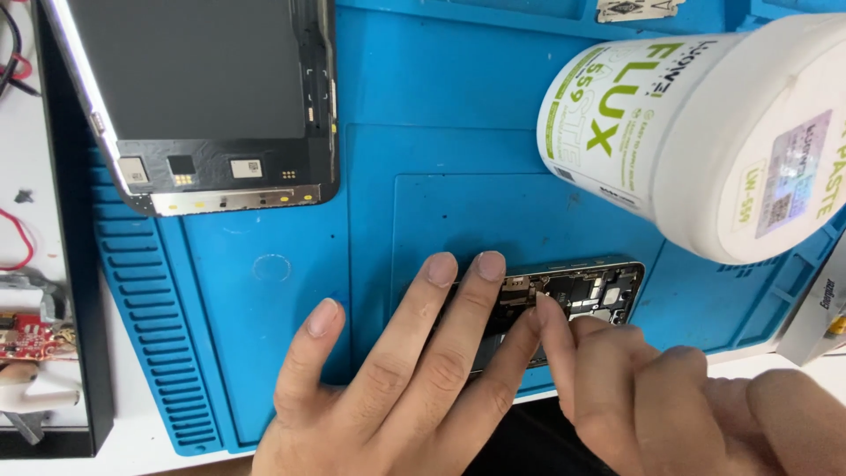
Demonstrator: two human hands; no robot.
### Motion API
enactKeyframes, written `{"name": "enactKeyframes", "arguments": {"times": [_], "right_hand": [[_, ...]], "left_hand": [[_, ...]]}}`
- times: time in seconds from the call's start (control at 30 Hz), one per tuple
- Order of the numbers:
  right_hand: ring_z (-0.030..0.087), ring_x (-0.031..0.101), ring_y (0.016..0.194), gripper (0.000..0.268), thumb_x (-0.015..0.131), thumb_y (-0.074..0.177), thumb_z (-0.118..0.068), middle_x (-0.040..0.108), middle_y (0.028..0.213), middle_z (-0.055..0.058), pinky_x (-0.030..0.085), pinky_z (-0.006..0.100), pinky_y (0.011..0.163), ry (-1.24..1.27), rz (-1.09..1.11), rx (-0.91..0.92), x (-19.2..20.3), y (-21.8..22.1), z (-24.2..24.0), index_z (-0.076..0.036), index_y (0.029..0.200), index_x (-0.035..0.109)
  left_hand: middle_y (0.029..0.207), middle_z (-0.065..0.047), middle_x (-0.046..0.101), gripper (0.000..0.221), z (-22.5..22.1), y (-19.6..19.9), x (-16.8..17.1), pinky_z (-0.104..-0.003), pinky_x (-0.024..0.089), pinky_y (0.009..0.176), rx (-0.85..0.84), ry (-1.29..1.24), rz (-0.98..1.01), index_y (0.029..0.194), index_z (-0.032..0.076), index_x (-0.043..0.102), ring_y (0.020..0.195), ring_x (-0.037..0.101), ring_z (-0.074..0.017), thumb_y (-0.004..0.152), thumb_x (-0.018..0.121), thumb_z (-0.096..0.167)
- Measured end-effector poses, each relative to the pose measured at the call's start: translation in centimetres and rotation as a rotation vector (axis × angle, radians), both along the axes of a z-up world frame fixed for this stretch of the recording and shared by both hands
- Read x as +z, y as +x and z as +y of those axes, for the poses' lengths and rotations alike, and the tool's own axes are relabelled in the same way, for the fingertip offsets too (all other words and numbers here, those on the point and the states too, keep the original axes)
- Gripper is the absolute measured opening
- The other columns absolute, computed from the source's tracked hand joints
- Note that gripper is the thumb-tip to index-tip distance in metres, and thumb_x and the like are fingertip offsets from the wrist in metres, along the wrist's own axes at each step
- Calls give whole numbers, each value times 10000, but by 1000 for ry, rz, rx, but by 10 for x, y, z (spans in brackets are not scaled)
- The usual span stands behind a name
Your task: Connecting a replacement screen to a smartphone motherboard and testing the device with a charging cable.
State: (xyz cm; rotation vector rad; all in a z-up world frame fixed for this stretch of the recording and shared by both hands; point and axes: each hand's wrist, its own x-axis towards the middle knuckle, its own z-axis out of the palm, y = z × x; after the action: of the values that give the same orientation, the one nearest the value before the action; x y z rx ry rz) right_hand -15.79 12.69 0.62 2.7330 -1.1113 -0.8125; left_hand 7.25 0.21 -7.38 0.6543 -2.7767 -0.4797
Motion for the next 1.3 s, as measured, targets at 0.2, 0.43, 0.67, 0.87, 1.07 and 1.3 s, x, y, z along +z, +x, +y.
{"name": "enactKeyframes", "arguments": {"times": [0.2, 0.43, 0.67, 0.87, 1.07, 1.3], "right_hand": [[233, 519, 601, 329, 828, 1090, -138, 702, 799, 88, 331, 408, 478, 72, -3, 263, -2, -1, -16, 125, 1258, 933], [253, 594, 680, 735, 779, 1015, -54, 757, 1020, 87, 541, 503, 736, 154, 428, 437, -9, 3, 57, 44, 1733, 659], [225, 482, 694, 626, 781, 1087, -382, 573, 863, -14, 344, 419, 546, 78, 143, 61, 8, -14, 5, -101, 1647, 798], [235, 512, 824, 541, 768, 1137, -424, 626, 941, -12, 387, 450, 585, 20, 73, 51, 9, -18, 0, -122, 1579, 843], [235, 498, 888, 607, 784, 1097, -485, 620, 1034, -22, 406, 472, 609, 29, 118, -2, 9, -20, 14, -176, 1620, 791], [248, 502, 839, 693, 734, 1067, -489, 629, 1007, -2, 398, 479, 610, 92, 102, 7, 14, -23, 4, -145, 1668, 747]], "left_hand": [[1614, 74, 703, 293, -1, 5, 1, -480, 268, 1285, -14, -23, -20, 1494, 436, 799, 1494, 620, -141, 1292, 669, 603], [1651, 77, 694, 344, -2, 9, 1, -480, 251, 1304, -36, -44, -38, 1546, 432, 771, 1535, 593, -129, 1308, 577, 586], [1652, 40, 693, 397, -5, 15, -5, -509, 265, 1306, -59, 1, 5, 1621, 370, 693, 1543, 593, -171, 1292, 544, 536], [1668, 20, 669, 470, -6, 17, -5, -514, 298, 1288, -94, 17, -1, 1647, 343, 658, 1555, 572, -190, 1271, 508, 581], [1691, 20, 643, 523, -6, 19, -6, -524, 286, 1299, -115, -5, -22, 1689, 334, 618, 1574, 545, -200, 1266, 474, 607], [1704, 23, 627, 519, -6, 19, -5, -520, 281, 1300, -121, -16, -28, 1710, 326, 594, 1579, 535, -195, 1272, 473, 575]]}}
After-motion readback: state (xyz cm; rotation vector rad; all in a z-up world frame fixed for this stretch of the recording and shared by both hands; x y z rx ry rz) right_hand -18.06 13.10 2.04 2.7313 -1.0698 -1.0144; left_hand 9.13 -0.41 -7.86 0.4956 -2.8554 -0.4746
